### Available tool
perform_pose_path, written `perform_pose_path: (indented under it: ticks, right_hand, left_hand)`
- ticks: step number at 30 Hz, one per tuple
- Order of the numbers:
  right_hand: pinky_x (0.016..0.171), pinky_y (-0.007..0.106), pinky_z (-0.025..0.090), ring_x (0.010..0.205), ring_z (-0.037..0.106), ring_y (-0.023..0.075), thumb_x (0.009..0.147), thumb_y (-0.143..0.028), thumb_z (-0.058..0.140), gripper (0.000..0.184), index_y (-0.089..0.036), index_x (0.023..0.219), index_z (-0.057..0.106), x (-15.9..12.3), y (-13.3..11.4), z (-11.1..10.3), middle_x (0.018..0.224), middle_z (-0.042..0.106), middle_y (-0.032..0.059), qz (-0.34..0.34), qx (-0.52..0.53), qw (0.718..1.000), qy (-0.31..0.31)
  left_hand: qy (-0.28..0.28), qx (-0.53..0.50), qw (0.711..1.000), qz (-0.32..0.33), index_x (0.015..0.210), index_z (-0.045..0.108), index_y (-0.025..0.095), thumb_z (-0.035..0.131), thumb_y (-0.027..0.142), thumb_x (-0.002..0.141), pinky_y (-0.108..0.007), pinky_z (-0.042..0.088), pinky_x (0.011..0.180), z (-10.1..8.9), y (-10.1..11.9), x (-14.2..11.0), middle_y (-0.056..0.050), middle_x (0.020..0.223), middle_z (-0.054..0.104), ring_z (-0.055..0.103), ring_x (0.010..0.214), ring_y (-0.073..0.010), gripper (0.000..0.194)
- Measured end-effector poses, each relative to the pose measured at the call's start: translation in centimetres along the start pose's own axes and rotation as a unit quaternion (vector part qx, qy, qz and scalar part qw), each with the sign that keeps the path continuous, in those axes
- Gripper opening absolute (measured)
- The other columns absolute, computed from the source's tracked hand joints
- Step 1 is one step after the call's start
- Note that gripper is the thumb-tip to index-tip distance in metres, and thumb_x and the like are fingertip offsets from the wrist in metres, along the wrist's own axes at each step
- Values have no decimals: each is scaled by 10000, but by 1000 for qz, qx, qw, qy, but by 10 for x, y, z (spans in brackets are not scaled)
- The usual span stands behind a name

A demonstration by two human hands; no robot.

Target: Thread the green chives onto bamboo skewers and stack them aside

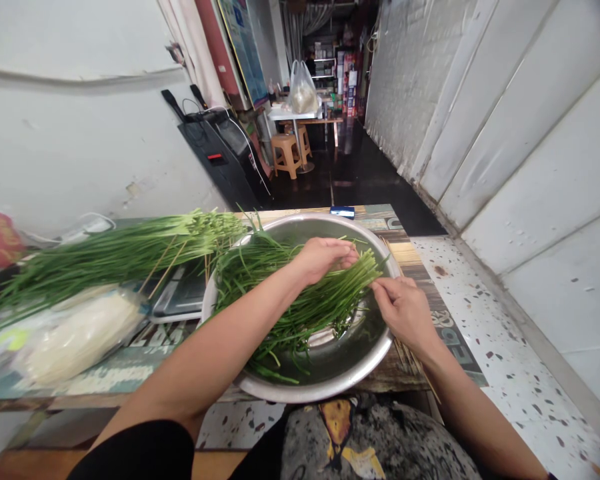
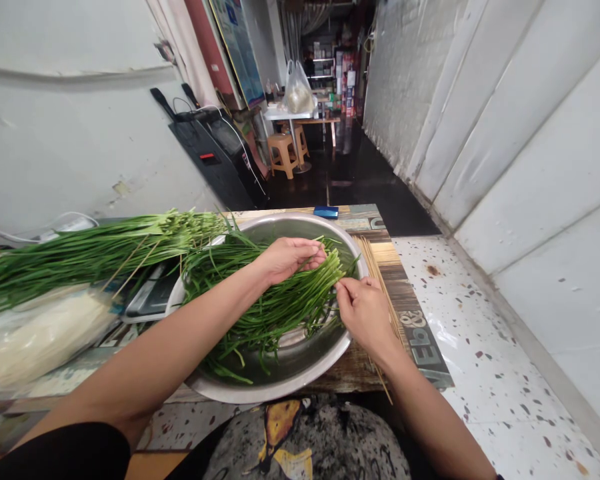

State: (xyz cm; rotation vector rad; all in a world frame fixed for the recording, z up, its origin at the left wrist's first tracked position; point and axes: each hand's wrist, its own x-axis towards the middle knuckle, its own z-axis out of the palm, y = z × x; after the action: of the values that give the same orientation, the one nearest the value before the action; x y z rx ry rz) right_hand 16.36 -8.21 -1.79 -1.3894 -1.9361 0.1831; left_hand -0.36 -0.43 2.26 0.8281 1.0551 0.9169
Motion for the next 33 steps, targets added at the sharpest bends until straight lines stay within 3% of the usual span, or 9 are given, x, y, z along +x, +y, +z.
perform_pose_path:
  ticks: [4,14,25,33]
  right_hand:
    - [661,256,361,572,491,138,878,-255,456,298,-194,621,594,0,0,0,545,566,-7,6,3,1000,-1]
    - [660,269,359,612,507,154,891,-274,439,282,-190,684,611,0,0,1,606,605,12,15,-2,1000,-10]
    - [662,270,363,643,536,162,891,-277,438,277,-196,716,637,0,1,0,627,621,21,14,5,1000,-9]
    - [654,268,365,628,527,158,890,-279,443,281,-191,703,633,0,0,-1,623,616,20,16,15,1000,-3]
  left_hand:
    - [-2,3,1000,3,779,643,57,664,38,726,-264,518,672,-1,-1,1,-85,669,681,633,590,-107,60]
    - [-19,5,1000,4,787,659,62,621,59,763,-237,474,645,-4,-4,5,-72,697,665,597,590,-82,45]
    - [13,27,999,25,791,667,93,686,90,703,-240,433,646,-8,-9,10,-43,679,669,588,597,-85,89]
    - [-5,71,997,44,747,707,103,746,155,633,-267,427,690,-8,-12,11,-62,710,692,555,611,-89,131]
